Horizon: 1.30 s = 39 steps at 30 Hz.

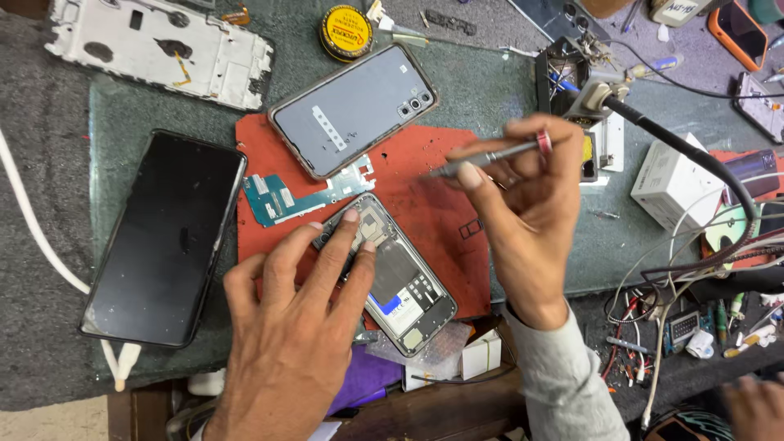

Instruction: The person disassembles a smartphone, removes the motherboard, and then reassembles the device using a screwdriver. The person also briefly handles another phone on the workbench.

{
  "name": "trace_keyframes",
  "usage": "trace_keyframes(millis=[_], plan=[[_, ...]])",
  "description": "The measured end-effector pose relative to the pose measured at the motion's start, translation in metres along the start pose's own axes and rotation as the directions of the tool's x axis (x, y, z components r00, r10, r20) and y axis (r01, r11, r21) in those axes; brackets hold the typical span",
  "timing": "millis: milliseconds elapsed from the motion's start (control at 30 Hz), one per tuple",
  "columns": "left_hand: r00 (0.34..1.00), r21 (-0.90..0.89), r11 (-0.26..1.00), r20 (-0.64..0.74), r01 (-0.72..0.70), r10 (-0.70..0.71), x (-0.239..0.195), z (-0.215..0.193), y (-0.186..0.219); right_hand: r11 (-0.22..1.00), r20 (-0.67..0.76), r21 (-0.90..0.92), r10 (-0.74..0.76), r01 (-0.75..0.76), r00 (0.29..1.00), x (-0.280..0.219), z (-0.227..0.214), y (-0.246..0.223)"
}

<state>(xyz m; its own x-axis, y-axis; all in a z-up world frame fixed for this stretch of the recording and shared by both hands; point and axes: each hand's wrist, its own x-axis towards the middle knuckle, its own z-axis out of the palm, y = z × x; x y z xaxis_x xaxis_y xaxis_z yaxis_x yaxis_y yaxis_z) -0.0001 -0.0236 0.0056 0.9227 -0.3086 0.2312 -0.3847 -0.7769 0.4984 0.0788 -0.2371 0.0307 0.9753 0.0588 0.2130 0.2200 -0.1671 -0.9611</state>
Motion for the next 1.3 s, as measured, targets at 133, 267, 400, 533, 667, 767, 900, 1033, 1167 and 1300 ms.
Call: trace_keyframes(millis=[133,267,400,533,667,767,900,1033,1167,1300], plan=[[1.000,0.006,1.000,-0.003,0.002,-0.002,-0.002,0.001,0.001,0.993,0.123,0.038,-0.115,0.111,0.986,0.020,0.017,0.009],[1.000,-0.005,1.000,-0.013,0.007,-0.007,-0.002,0.003,0.000,0.984,0.165,-0.061,-0.154,0.166,0.974,0.028,0.027,0.017],[1.000,-0.021,1.000,-0.022,0.010,-0.010,-0.003,0.004,-0.002,0.980,0.179,-0.101,-0.149,0.169,0.972,0.031,0.031,0.019],[1.000,-0.040,0.999,-0.023,0.001,-0.002,-0.004,0.006,-0.004,0.986,0.176,-0.092,-0.121,0.139,0.977,0.034,0.034,0.017],[0.999,-0.040,0.999,-0.037,-0.002,0.001,-0.005,0.008,-0.004,0.990,0.095,-0.087,-0.105,0.114,0.990,0.034,0.036,0.010],[0.999,-0.029,1.000,-0.034,0.001,-0.002,-0.005,0.008,-0.004,0.982,0.072,-0.118,-0.138,0.146,0.988,0.028,0.033,0.000],[0.998,-0.033,0.999,-0.067,0.015,-0.017,-0.004,0.007,-0.002,0.972,0.024,-0.168,-0.161,0.162,0.987,0.010,0.028,-0.013],[0.998,-0.047,0.999,-0.069,0.011,-0.014,-0.002,0.005,-0.003,0.956,0.003,-0.199,-0.217,0.214,0.976,-0.022,0.029,-0.018],[0.996,-0.018,1.000,-0.085,0.018,-0.019,-0.002,0.001,-0.001,0.961,-0.066,-0.226,-0.178,0.159,0.982,-0.055,0.037,-0.014],[0.991,-0.070,0.997,-0.130,0.019,-0.028,0.000,-0.003,0.000,0.981,-0.095,-0.165,-0.121,0.104,0.988,-0.074,0.037,-0.009]])
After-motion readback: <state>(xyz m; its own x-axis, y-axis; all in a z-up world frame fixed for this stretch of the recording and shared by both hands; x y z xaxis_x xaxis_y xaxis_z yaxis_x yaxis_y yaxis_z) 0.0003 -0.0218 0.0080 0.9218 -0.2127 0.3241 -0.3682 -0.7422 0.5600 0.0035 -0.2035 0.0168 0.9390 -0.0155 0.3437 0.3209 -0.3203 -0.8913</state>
